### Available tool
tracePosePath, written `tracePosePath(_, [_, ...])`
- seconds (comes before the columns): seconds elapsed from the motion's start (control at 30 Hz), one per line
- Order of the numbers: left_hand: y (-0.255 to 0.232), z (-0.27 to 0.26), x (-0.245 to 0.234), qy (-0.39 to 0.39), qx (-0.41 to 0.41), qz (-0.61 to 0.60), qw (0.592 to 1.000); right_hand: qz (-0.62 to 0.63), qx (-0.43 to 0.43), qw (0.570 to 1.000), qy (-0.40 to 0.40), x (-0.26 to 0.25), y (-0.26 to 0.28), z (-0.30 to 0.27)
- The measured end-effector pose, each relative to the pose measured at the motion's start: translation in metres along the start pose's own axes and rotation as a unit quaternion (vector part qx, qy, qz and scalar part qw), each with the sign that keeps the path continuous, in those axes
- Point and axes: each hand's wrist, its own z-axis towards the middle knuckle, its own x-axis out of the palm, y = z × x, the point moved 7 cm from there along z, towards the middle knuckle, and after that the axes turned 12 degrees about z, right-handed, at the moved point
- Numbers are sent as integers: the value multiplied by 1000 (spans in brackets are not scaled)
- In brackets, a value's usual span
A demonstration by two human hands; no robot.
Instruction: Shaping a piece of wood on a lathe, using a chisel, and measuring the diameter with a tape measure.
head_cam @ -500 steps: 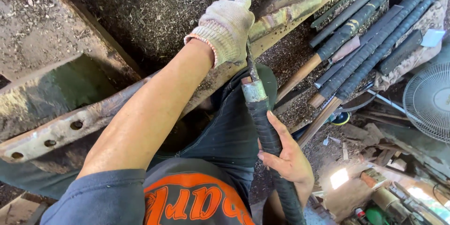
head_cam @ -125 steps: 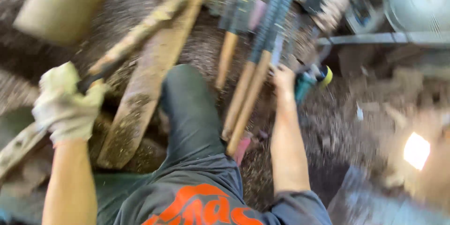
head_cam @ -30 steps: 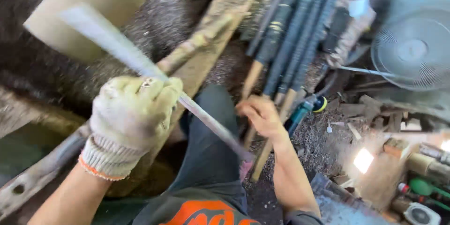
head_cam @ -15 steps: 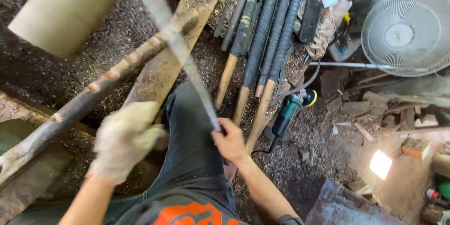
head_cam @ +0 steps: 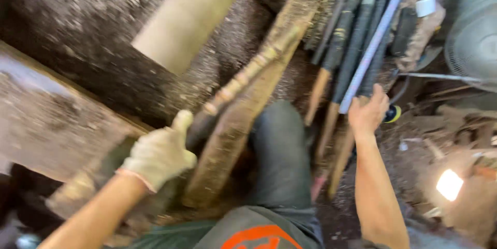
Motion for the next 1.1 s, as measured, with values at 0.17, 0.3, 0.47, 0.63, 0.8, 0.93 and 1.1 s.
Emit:
tracePosePath(0.17, [29,0,4,64,22,-4,998,-72,228,955,176,57,39,-46])
tracePosePath(0.3, [53,-13,-2,87,6,47,995,-73,311,934,160,84,-25,-80])
tracePosePath(0.47, [63,-16,16,113,-36,96,988,245,345,900,106,40,13,-39])
tracePosePath(0.63, [49,-14,1,-230,85,12,969,560,316,736,211,-19,-3,-12])
tracePosePath(0.8, [40,-11,-82,-517,166,-26,839,729,283,559,275,-183,37,-80])
tracePosePath(0.93, [35,47,-132,-358,27,-69,931,765,300,494,284,-244,-22,-163])
tracePosePath(1.1, [37,90,-90,-185,-60,-71,978,794,327,421,294,-120,113,-193])
